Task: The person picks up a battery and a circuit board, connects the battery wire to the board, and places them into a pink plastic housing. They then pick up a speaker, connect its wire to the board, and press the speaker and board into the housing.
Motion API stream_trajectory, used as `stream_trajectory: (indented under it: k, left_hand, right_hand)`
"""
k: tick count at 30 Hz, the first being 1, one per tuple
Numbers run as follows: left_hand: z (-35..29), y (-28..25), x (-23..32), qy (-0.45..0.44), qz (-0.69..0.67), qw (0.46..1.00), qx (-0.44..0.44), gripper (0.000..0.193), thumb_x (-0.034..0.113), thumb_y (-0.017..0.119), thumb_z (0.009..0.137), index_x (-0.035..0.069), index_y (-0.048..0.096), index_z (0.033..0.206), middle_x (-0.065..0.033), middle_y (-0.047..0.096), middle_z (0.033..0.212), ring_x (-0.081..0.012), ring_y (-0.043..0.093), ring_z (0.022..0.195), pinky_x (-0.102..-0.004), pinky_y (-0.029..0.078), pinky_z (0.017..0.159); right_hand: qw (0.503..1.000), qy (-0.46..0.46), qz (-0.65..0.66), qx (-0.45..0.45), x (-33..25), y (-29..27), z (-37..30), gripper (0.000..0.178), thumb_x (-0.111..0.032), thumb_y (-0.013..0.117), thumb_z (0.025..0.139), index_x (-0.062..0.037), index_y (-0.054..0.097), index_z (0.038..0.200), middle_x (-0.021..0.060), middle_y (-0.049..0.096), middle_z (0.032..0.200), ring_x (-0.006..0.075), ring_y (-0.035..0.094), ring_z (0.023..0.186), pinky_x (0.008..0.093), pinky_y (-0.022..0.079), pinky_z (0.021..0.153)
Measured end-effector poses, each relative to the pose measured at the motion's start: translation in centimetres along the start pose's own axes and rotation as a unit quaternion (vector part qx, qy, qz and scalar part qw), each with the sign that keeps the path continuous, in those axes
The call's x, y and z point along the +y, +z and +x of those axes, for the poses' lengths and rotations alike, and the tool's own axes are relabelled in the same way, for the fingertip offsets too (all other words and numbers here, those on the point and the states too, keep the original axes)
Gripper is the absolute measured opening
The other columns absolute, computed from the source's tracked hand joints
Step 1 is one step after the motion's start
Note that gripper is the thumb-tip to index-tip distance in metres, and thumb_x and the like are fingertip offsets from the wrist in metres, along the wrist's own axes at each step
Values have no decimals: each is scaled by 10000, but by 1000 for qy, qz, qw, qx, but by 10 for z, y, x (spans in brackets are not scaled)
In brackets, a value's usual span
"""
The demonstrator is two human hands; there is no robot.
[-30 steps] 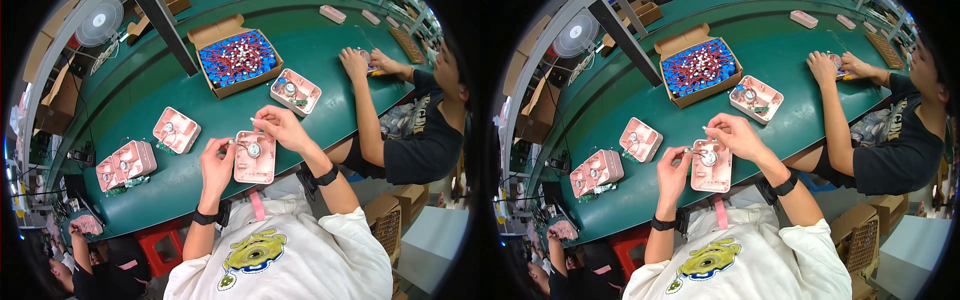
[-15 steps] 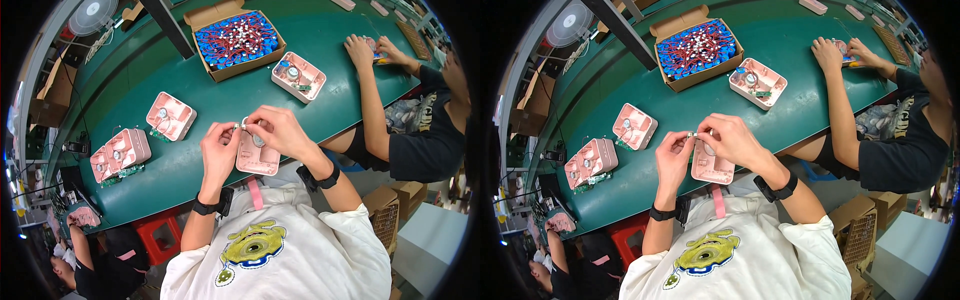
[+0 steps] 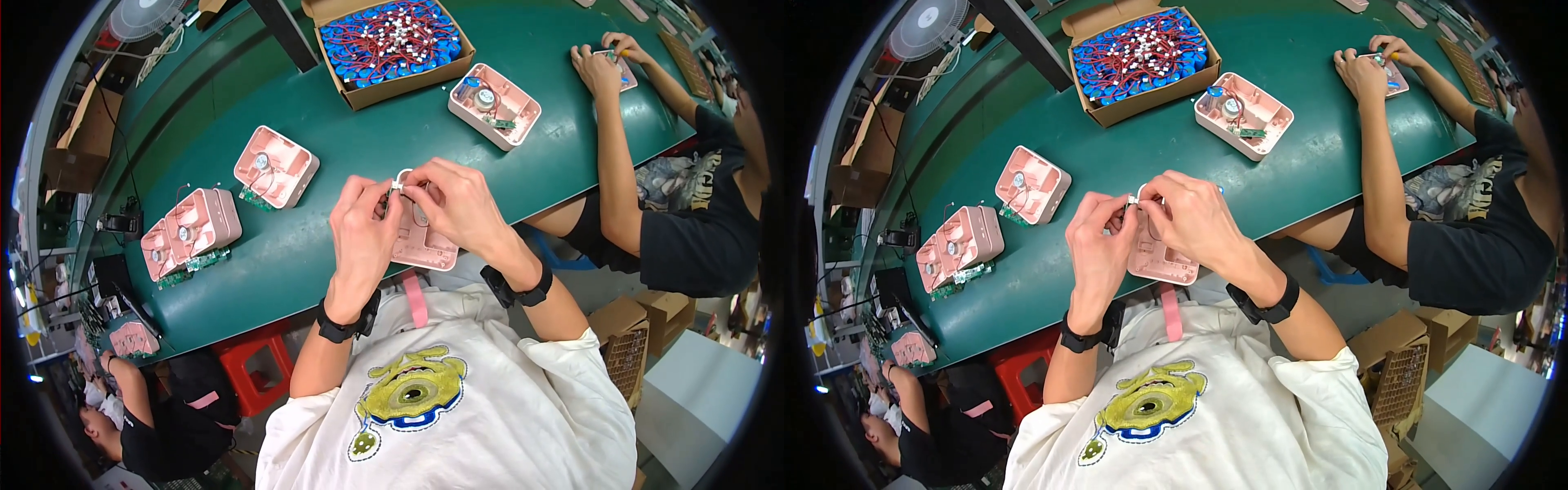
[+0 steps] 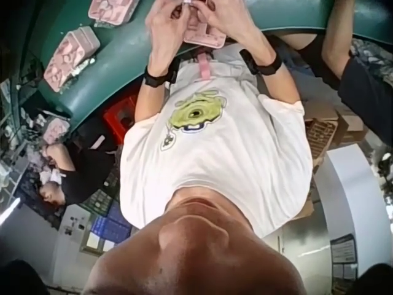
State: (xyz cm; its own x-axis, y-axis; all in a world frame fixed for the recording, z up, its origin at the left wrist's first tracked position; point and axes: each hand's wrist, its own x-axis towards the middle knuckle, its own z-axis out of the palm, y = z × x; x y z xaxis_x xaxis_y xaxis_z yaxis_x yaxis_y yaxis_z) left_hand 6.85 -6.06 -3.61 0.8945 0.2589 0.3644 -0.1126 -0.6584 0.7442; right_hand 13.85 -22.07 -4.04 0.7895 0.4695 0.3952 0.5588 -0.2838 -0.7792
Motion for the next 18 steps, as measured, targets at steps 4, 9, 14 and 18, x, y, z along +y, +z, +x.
stream_trajectory:
  k: [4,9,14,18]
  left_hand:
    - [1,3,-1,-12,-1,1000,4,184,-9,785,859,-50,783,1038,-122,675,897,-217,657,677,-340,544,618]
    - [0,2,-1,-16,1,1000,1,181,-12,785,856,-50,786,1033,-122,677,895,-209,659,676,-337,545,619]
    - [1,0,-2,-28,-31,999,-2,170,-4,789,862,-53,786,1025,-113,679,881,-187,659,677,-320,542,624]
    - [2,-2,-6,-56,-69,996,-21,162,13,792,872,-49,788,1021,-103,680,865,-170,656,678,-304,539,631]
  right_hand:
    - [1000,3,-5,13,0,4,-1,98,-35,756,923,23,721,994,123,701,867,236,641,626,364,526,602]
    - [1000,9,-7,22,0,8,-4,79,-22,738,933,22,716,996,124,696,875,246,636,633,369,519,607]
    - [1000,14,-5,19,-2,8,-4,68,-14,725,939,23,708,993,124,694,889,249,637,639,372,521,615]
    - [1000,7,-4,25,-1,11,-5,69,-9,721,938,22,700,997,122,694,897,251,651,654,373,531,630]
